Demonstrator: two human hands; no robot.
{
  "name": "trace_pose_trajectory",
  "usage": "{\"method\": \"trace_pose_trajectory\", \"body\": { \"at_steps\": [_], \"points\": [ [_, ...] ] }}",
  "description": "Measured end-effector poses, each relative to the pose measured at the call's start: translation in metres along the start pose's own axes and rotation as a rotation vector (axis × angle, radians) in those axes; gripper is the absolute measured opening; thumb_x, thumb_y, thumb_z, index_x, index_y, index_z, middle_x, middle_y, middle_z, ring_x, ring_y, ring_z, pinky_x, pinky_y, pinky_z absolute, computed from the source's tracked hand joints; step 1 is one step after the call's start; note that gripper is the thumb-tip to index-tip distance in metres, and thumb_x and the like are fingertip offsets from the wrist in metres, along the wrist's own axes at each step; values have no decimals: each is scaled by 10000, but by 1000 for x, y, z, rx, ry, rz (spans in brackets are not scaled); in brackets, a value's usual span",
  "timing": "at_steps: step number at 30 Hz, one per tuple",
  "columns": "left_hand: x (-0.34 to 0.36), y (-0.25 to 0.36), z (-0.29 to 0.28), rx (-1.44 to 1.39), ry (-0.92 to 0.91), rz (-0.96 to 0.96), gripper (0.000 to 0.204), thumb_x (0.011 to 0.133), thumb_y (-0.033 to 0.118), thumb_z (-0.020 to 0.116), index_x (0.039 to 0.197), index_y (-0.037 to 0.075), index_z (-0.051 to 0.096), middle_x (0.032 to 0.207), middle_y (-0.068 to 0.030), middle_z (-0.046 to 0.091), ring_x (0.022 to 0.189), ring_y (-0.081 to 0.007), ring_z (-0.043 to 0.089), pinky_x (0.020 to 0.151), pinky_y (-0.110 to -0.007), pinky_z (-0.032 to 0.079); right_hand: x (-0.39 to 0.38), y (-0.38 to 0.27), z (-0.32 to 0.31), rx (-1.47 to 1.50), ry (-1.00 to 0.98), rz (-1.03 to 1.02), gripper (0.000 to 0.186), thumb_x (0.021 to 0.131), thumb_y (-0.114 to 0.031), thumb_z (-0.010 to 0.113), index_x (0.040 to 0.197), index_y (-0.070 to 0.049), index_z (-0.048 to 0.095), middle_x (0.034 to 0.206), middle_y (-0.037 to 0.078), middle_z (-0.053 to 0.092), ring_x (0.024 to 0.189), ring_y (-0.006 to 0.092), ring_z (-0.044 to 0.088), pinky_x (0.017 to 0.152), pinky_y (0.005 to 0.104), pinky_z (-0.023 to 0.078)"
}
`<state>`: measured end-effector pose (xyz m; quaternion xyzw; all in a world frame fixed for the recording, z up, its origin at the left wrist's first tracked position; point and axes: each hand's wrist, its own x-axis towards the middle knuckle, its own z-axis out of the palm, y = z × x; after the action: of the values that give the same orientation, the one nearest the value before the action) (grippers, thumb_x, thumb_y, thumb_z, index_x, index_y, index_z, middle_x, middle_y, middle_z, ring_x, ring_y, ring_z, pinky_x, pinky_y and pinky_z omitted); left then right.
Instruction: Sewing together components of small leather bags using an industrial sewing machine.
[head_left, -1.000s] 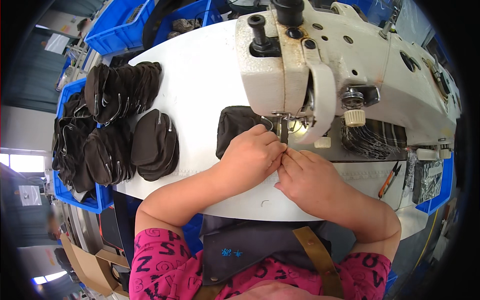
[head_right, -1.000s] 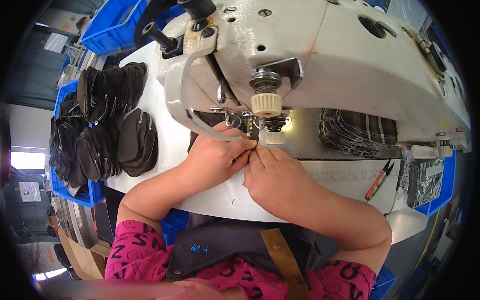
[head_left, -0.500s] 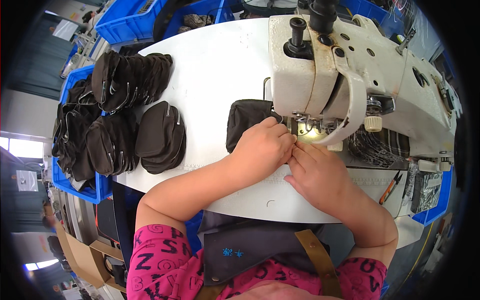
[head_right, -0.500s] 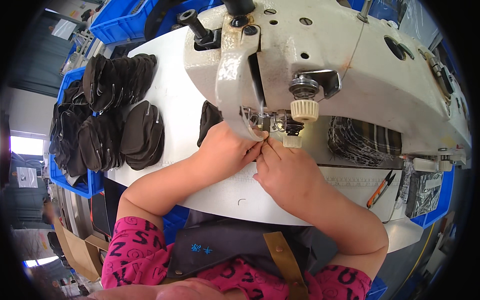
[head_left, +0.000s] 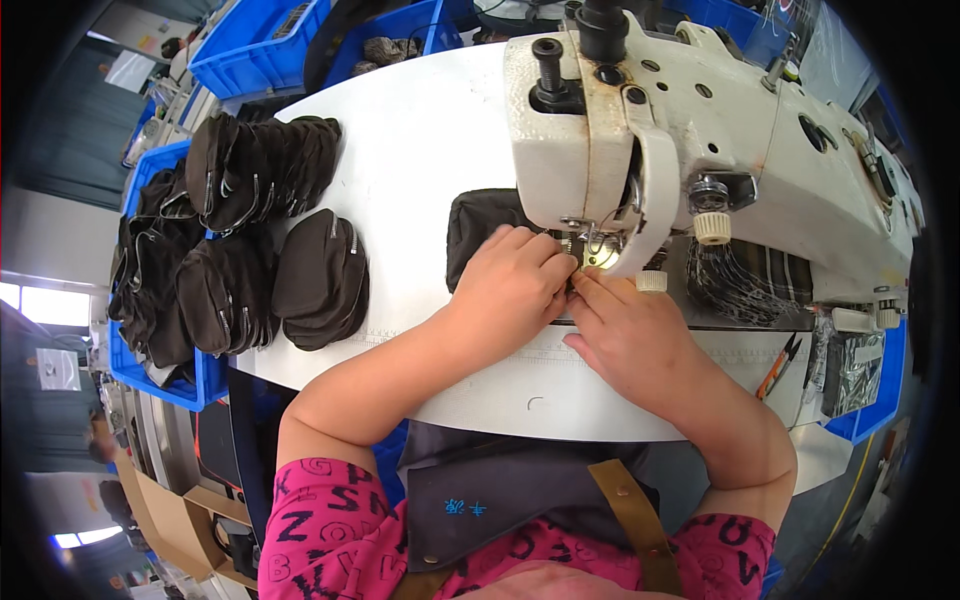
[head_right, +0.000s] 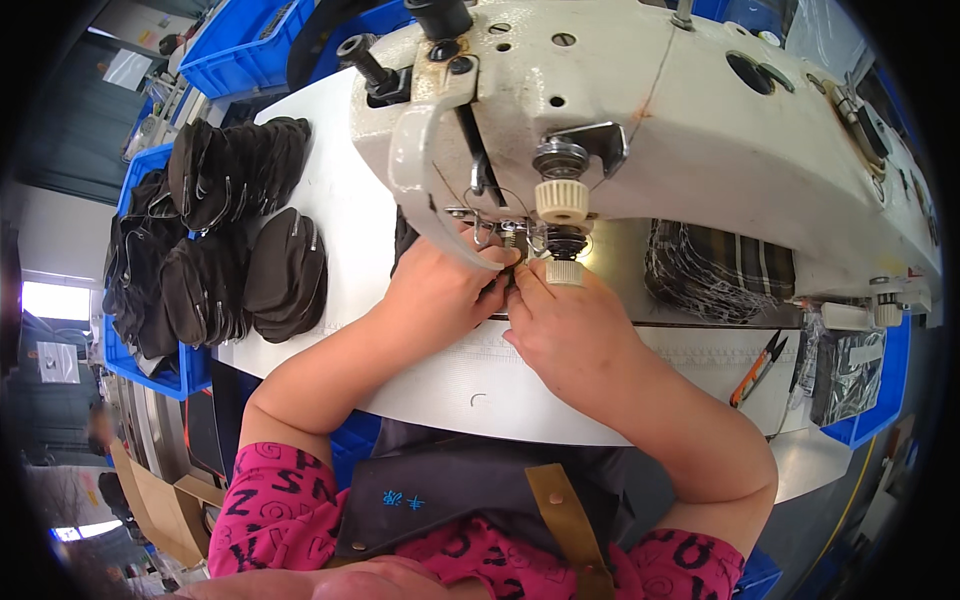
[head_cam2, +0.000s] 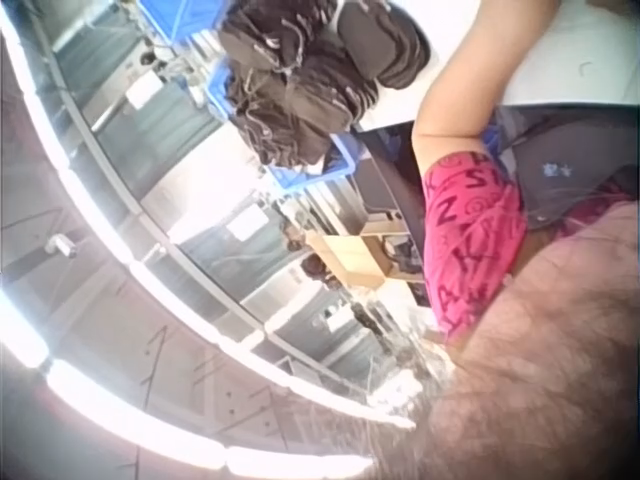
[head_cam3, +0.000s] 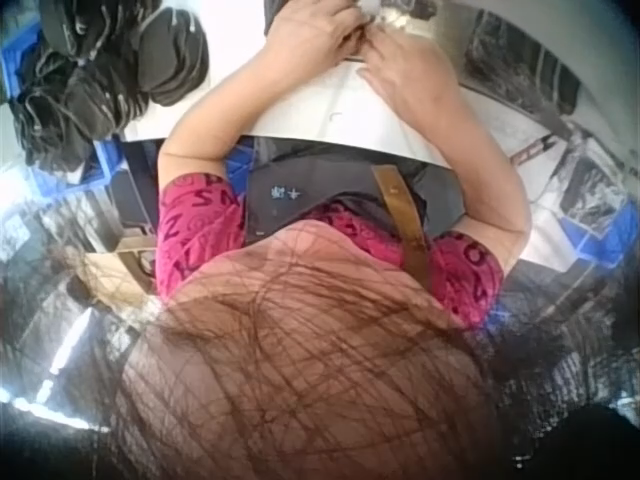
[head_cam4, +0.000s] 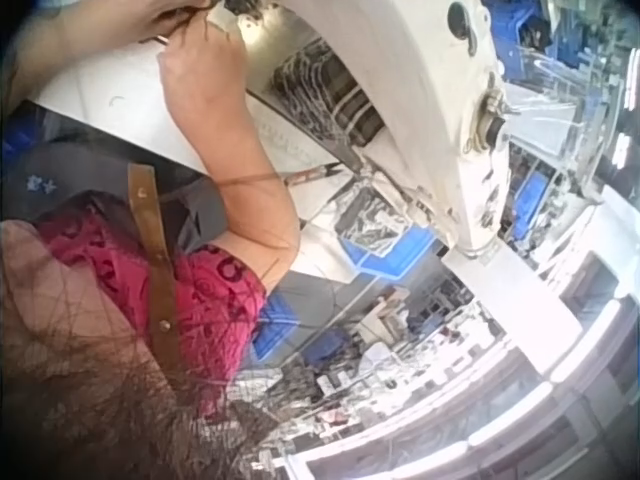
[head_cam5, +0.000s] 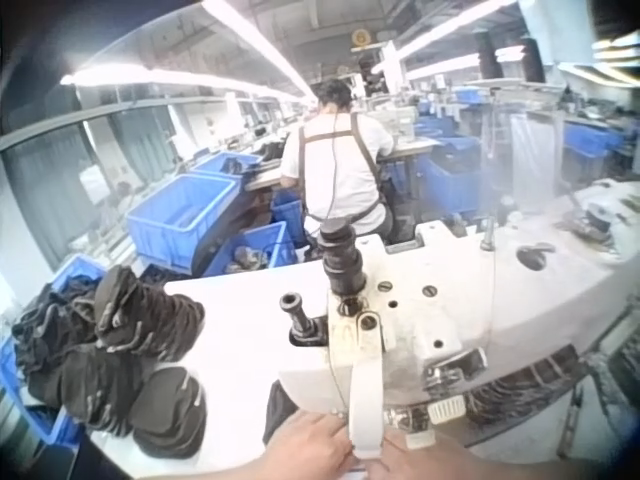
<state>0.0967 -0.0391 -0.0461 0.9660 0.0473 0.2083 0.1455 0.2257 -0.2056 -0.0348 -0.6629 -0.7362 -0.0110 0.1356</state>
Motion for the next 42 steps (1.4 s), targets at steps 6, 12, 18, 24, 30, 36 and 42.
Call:
{"method": "trace_pose_trajectory", "body": {
  "at_steps": [6,12,18,24,30,36,42],
  "points": [
    [3,-10,3,82,32,136,165,751,107,758,905,68,713,851,-46,623,835,-246,601,762,-356,517,2,0,0,13,-8,-51,411,793,-269,826,1088,-2,723,1225,111,699,1140,243,653,856,355,580],
    [5,-14,5,-76,37,156,124,742,112,774,828,79,691,804,-35,617,813,-252,610,752,-360,539,2,-1,-2,-3,-14,-52,404,797,-268,823,1078,5,725,1212,116,704,1120,245,650,861,358,579],
    [4,-14,7,-104,39,126,112,764,113,777,837,68,704,822,-41,642,826,-254,622,728,-359,553,3,-4,-5,24,-82,-16,401,808,-265,816,1086,8,721,1225,120,699,1135,245,647,870,362,577],
    [3,-10,5,-130,10,61,94,778,109,768,833,62,708,824,-41,652,839,-252,624,734,-357,553,2,-2,-3,-3,-28,-33,413,816,-269,813,1107,10,719,1235,120,697,1179,248,634,880,357,577],
    [9,-12,7,-97,-16,0,96,783,119,759,841,57,714,847,-58,672,893,-267,655,759,-365,565,5,0,-2,-25,-33,-11,456,826,-270,810,1173,4,699,1283,116,677,1164,260,631,883,360,579],
    [12,-17,2,-195,-46,-95,131,825,153,741,905,50,742,931,-102,715,974,-295,681,796,-391,574,5,2,0,-41,-33,23,474,848,-275,795,1221,-8,678,1281,88,668,1152,243,634,865,353,583],
    [10,-28,-20,-320,-174,-140,238,900,161,702,1125,86,728,991,-110,725,955,-315,688,812,-416,568,5,5,0,-31,-34,36,440,861,-284,784,1202,-20,697,1274,83,675,1153,220,646,849,351,584]
  ]
}}
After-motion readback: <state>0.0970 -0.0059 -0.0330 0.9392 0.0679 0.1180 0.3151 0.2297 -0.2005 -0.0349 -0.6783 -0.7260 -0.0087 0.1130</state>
